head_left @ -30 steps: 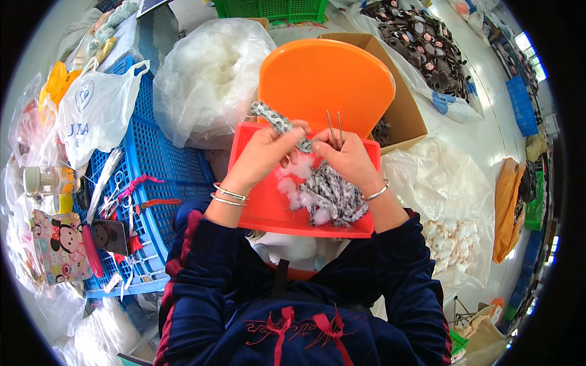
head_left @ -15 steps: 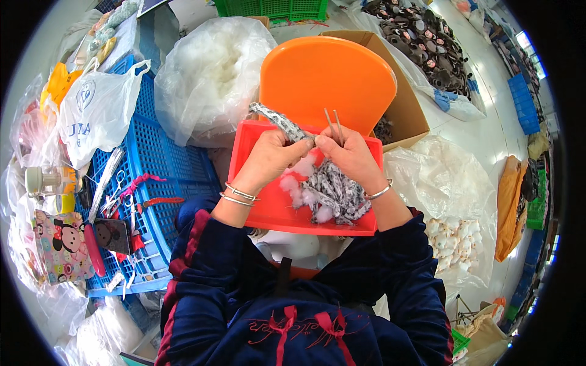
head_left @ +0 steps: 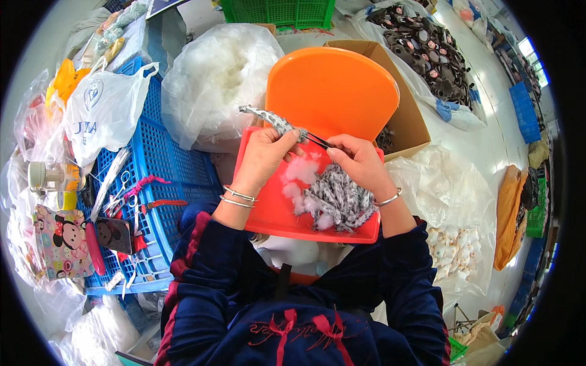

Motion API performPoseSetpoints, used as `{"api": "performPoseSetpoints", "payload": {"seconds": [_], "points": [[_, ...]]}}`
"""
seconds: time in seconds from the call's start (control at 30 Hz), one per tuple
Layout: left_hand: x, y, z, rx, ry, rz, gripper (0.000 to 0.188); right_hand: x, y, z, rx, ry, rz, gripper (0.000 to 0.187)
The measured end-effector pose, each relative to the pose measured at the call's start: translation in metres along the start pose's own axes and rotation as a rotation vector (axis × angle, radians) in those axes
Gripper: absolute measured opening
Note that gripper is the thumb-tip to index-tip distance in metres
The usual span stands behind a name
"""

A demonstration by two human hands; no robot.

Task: The person uses a metal tool to push white cotton-like filling into a grey and white knitted textile piece held in a red tray. The person repeatedly inserts the tool, adjusts the textile, and adds more filling from a nearby bag.

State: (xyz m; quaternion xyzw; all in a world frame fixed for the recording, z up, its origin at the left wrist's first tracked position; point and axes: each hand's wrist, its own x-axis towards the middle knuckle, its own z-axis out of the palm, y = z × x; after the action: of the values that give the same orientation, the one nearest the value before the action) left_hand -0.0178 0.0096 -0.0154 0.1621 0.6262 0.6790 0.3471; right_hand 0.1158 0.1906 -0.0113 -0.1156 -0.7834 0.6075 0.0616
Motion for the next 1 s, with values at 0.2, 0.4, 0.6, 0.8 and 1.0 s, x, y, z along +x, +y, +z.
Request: {"api": "performPoseSetpoints", "payload": {"seconds": [0.2, 0.4, 0.6, 0.8, 1.0], "points": [[0.000, 0.000, -0.002, 0.015, -0.004, 0.005, 0.023, 0.000, -0.004, -0.001, -0.098, 0.045, -0.027, 0.014], [0.002, 0.000, -0.004, 0.118, 0.003, 0.010, 0.027, -0.002, -0.004, -0.006, -0.166, 0.032, -0.044, 0.012], [-0.002, 0.003, -0.001, 0.075, 0.014, 0.012, 0.023, -0.003, -0.009, -0.005, -0.168, 0.029, -0.060, 0.011], [-0.003, 0.007, -0.003, 0.109, -0.003, -0.049, 0.022, -0.003, -0.007, -0.006, -0.204, 0.002, -0.054, 0.011], [-0.003, 0.009, -0.003, 0.104, -0.029, -0.026, 0.022, -0.004, -0.008, -0.006, -0.201, 0.006, -0.072, 0.010]]}}
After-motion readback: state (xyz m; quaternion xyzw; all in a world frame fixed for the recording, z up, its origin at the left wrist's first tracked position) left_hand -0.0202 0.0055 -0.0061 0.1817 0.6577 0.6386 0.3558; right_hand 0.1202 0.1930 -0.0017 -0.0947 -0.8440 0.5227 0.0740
